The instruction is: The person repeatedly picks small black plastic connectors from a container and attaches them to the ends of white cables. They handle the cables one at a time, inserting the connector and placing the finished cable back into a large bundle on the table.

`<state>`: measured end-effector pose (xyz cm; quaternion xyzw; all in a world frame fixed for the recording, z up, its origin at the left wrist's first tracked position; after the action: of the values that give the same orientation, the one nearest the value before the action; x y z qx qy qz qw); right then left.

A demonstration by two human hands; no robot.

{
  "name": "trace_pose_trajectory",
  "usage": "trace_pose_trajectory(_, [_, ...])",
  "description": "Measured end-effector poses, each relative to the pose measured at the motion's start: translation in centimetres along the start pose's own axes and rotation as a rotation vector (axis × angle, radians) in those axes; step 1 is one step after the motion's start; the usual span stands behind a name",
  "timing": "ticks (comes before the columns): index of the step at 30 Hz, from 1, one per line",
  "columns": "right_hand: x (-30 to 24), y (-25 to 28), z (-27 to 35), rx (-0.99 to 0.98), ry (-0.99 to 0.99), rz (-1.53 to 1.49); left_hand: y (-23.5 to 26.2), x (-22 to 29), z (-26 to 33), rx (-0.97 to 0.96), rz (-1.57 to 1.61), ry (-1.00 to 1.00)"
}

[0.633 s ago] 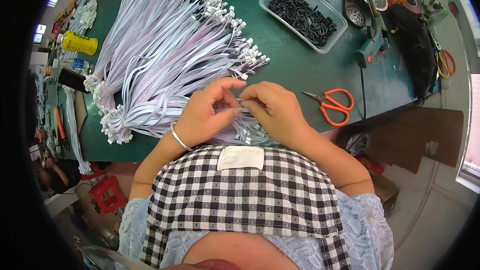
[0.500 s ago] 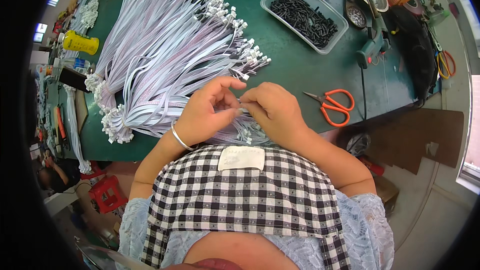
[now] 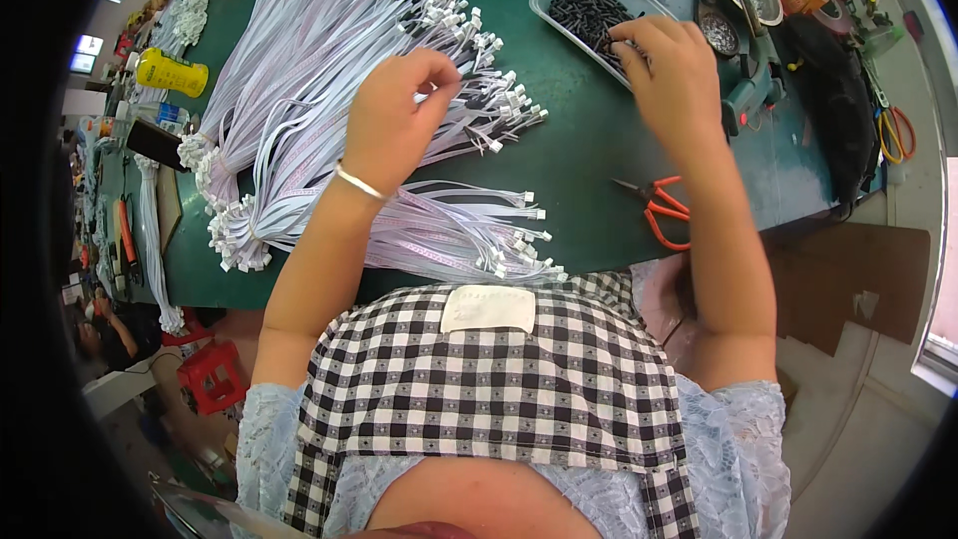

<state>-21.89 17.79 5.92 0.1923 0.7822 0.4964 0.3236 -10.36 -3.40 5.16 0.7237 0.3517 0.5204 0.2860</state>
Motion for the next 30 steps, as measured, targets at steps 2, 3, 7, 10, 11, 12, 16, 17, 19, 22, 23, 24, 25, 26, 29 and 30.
trace_pose_trajectory(2, [1.6,-1.2,-0.7,-0.110,0.012,0.149,-1.1,-0.4,-0.1,-0.080,0.005,0.044])
trace_pose_trajectory(3, [1.9,-1.8,-1.0,-0.166,0.020,0.221,-1.3,-0.2,0.1,-0.090,-0.019,0.040])
trace_pose_trajectory(7, [2.8,-3.4,-1.3,-0.363,-0.082,0.332,-0.8,0.6,1.0,-0.039,-0.054,-0.051])
trace_pose_trajectory(10, [3.6,-4.2,-1.5,-0.371,-0.067,0.294,0.5,2.4,1.8,-0.006,-0.066,-0.144])
trace_pose_trajectory(11, [3.8,-4.4,-1.8,-0.394,-0.078,0.270,0.4,2.7,2.2,-0.057,-0.026,-0.154])
trace_pose_trajectory(12, [4.1,-4.5,-1.9,-0.416,-0.091,0.251,0.3,3.1,2.7,-0.107,0.017,-0.167])
trace_pose_trajectory(16, [4.5,-4.7,-2.2,-0.328,-0.030,0.219,-1.0,4.1,4.7,-0.423,0.032,-0.168])
trace_pose_trajectory(17, [4.4,-4.7,-2.2,-0.330,-0.045,0.223,-1.0,4.0,5.0,-0.433,0.005,-0.153])
trace_pose_trajectory(19, [4.4,-4.7,-2.5,-0.326,-0.062,0.222,-0.9,3.5,5.6,-0.446,-0.056,-0.120])
trace_pose_trajectory(22, [4.7,-4.8,-2.3,-0.331,-0.087,0.199,2.2,3.4,3.9,-0.218,-0.233,-0.084])
trace_pose_trajectory(23, [4.7,-4.8,-2.1,-0.336,-0.104,0.188,2.2,2.3,3.7,-0.197,-0.256,-0.063])
trace_pose_trajectory(24, [4.7,-4.7,-2.1,-0.339,-0.116,0.178,1.7,1.4,3.7,-0.212,-0.266,-0.037])
trace_pose_trajectory(25, [4.4,-4.3,-2.1,-0.291,-0.081,0.195,1.3,0.7,3.7,-0.228,-0.275,-0.014])
trace_pose_trajectory(26, [3.6,-3.5,-2.0,-0.197,-0.033,0.212,1.1,0.3,3.8,-0.244,-0.283,0.007])
trace_pose_trajectory(29, [0.0,-1.4,-1.1,-0.032,0.106,0.125,0.5,0.0,3.6,-0.258,-0.295,0.045])
trace_pose_trajectory(30, [-1.4,-1.5,-0.6,-0.054,0.158,0.000,0.3,-0.1,3.7,-0.234,-0.296,0.042])
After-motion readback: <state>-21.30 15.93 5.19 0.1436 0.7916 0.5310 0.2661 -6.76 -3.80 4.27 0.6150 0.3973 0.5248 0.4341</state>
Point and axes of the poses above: each hand's wrist, its own z-axis away from the middle knuckle, its own y-axis out of the back of the hand, x = y × z, the point moved 7 cm from there along -z, towards the middle knuckle, and after that the axes turned 12 degrees about -x, right-handed, at the moved point
